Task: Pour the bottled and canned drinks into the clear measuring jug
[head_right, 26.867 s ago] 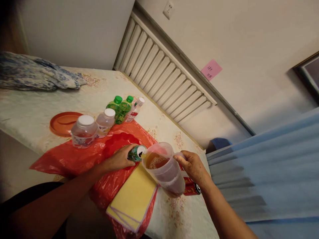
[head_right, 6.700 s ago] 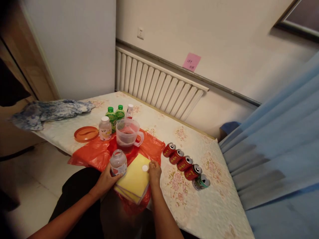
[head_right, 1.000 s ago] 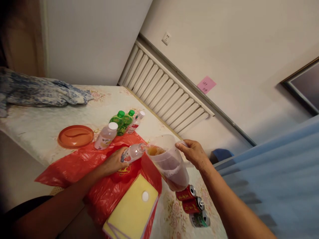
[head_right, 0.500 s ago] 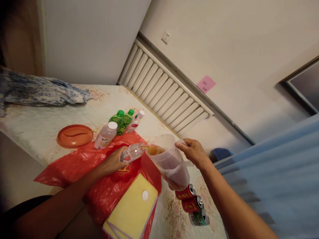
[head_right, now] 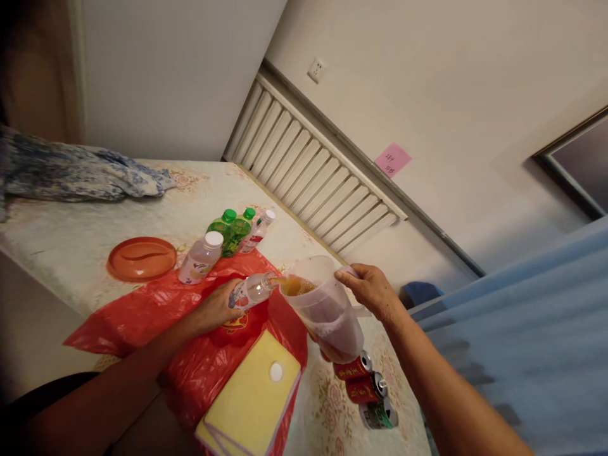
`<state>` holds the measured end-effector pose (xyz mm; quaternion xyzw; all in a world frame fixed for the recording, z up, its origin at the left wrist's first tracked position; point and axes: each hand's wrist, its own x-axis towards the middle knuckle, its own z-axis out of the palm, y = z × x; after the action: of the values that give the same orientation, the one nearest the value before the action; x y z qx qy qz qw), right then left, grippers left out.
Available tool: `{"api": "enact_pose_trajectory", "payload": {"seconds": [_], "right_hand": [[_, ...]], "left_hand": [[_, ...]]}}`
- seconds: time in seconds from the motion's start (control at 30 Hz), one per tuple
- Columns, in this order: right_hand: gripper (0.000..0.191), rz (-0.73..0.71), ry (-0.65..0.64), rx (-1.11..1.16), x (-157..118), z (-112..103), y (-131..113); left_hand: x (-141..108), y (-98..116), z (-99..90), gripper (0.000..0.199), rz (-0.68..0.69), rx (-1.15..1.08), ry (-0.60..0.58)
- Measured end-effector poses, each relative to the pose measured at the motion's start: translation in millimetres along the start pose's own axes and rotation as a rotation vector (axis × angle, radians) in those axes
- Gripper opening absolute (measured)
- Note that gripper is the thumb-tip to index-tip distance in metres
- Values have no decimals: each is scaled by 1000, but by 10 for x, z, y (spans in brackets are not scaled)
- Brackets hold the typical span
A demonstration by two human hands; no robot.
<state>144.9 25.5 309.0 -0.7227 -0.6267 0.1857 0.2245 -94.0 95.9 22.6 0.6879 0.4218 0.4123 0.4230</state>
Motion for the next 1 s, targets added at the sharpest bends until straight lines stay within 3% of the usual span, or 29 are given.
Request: {"api": "enact_pose_trajectory", "payload": {"seconds": [1.0], "right_hand": [[53, 4, -22, -53, 28, -30, 34]], "left_hand": [[7, -14, 1, 51, 14, 15, 0]]}}
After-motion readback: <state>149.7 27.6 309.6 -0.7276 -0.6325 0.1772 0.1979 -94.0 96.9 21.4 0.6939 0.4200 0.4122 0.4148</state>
